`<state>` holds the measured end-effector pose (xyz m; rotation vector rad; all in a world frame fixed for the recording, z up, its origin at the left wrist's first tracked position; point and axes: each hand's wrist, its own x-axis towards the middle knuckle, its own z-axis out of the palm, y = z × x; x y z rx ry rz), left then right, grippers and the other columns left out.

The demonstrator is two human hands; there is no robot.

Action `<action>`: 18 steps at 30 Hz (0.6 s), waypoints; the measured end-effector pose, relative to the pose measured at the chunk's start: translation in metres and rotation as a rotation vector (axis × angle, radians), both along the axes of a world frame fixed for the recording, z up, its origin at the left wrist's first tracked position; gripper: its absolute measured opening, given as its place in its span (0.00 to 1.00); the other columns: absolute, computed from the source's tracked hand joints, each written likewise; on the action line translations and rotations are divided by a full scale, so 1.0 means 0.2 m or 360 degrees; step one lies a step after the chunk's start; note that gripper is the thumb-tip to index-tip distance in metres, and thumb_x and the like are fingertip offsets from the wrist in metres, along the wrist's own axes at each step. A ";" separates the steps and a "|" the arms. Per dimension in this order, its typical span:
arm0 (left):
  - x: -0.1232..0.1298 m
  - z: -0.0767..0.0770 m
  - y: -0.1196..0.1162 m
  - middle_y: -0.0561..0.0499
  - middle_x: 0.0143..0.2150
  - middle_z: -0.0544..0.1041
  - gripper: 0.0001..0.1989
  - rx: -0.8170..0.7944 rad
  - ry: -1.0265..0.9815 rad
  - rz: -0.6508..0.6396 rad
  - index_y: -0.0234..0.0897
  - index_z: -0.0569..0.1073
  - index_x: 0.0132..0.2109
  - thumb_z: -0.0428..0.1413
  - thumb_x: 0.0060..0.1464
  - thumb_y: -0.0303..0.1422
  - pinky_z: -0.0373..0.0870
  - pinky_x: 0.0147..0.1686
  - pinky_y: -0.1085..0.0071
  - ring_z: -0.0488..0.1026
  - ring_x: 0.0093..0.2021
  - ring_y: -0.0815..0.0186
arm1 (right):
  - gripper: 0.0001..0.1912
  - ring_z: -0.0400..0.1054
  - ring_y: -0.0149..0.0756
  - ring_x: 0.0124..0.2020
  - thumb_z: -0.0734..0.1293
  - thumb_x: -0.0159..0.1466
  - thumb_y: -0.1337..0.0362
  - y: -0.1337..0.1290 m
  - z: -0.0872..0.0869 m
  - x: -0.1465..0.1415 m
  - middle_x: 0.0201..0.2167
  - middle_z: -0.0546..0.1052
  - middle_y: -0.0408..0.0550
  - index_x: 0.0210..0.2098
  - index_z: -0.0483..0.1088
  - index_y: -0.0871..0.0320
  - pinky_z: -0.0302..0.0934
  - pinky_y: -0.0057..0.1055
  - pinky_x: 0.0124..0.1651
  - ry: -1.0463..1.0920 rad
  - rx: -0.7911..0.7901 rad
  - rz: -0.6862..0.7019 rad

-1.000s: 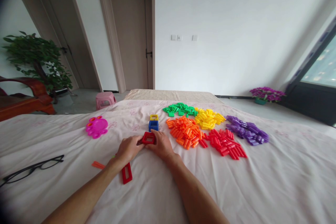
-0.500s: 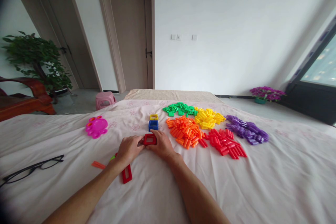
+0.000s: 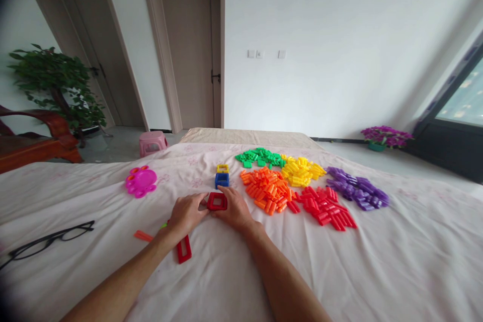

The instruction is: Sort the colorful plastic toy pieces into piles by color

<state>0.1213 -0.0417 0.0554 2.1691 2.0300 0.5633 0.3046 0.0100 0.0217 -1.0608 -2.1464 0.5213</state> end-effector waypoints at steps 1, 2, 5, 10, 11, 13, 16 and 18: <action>0.00 0.00 0.00 0.49 0.47 0.82 0.20 0.0000 -0.0011 0.0000 0.44 0.75 0.54 0.58 0.54 0.33 0.62 0.49 0.65 0.76 0.49 0.59 | 0.42 0.66 0.49 0.57 0.78 0.50 0.58 0.00 0.00 0.00 0.57 0.71 0.54 0.62 0.65 0.53 0.60 0.44 0.59 -0.0002 -0.0007 -0.0002; 0.00 -0.01 0.00 0.49 0.47 0.82 0.20 0.0001 -0.0022 0.0000 0.44 0.74 0.55 0.58 0.53 0.33 0.62 0.49 0.65 0.75 0.49 0.59 | 0.42 0.66 0.49 0.57 0.78 0.50 0.58 0.00 0.00 0.00 0.57 0.71 0.54 0.62 0.65 0.53 0.61 0.44 0.59 -0.0002 -0.0011 -0.0004; -0.01 -0.02 0.01 0.47 0.50 0.80 0.23 0.0014 -0.0057 -0.0028 0.43 0.73 0.56 0.59 0.53 0.34 0.62 0.52 0.63 0.74 0.52 0.57 | 0.40 0.67 0.49 0.56 0.78 0.50 0.58 0.01 -0.02 0.00 0.55 0.73 0.54 0.61 0.66 0.54 0.61 0.44 0.58 0.0011 0.0002 -0.0019; 0.00 -0.03 0.07 0.45 0.57 0.76 0.28 0.0016 -0.0140 -0.0230 0.40 0.71 0.59 0.62 0.50 0.38 0.63 0.55 0.66 0.72 0.56 0.57 | 0.41 0.69 0.47 0.53 0.78 0.49 0.61 0.03 -0.05 0.00 0.54 0.75 0.53 0.61 0.66 0.55 0.62 0.43 0.56 0.0101 -0.0028 -0.0035; 0.00 -0.03 0.09 0.45 0.56 0.77 0.28 0.0004 -0.0157 -0.0280 0.40 0.72 0.58 0.62 0.49 0.37 0.64 0.54 0.68 0.72 0.55 0.58 | 0.41 0.70 0.47 0.53 0.78 0.49 0.62 0.03 -0.05 0.00 0.54 0.75 0.53 0.61 0.65 0.55 0.63 0.43 0.56 0.0131 -0.0054 -0.0034; 0.00 -0.02 0.13 0.46 0.52 0.79 0.26 -0.0026 -0.0177 -0.0360 0.39 0.75 0.54 0.63 0.47 0.37 0.66 0.51 0.69 0.74 0.51 0.59 | 0.42 0.70 0.46 0.52 0.77 0.48 0.63 0.03 -0.06 0.01 0.54 0.75 0.53 0.61 0.65 0.55 0.64 0.43 0.55 0.0199 -0.0104 -0.0037; -0.02 0.00 0.18 0.47 0.45 0.80 0.22 -0.0059 -0.0191 -0.0390 0.40 0.78 0.47 0.65 0.43 0.39 0.68 0.48 0.69 0.76 0.47 0.58 | 0.40 0.71 0.46 0.51 0.77 0.49 0.62 0.04 -0.05 0.03 0.52 0.75 0.53 0.61 0.65 0.55 0.65 0.43 0.54 0.0315 -0.0149 -0.0094; -0.05 0.01 0.19 0.45 0.45 0.80 0.21 -0.0052 -0.0212 -0.0312 0.39 0.79 0.46 0.65 0.42 0.40 0.68 0.48 0.67 0.76 0.47 0.56 | 0.40 0.71 0.46 0.51 0.76 0.50 0.61 0.05 -0.05 0.05 0.52 0.75 0.53 0.61 0.65 0.55 0.64 0.44 0.54 0.0341 -0.0154 -0.0153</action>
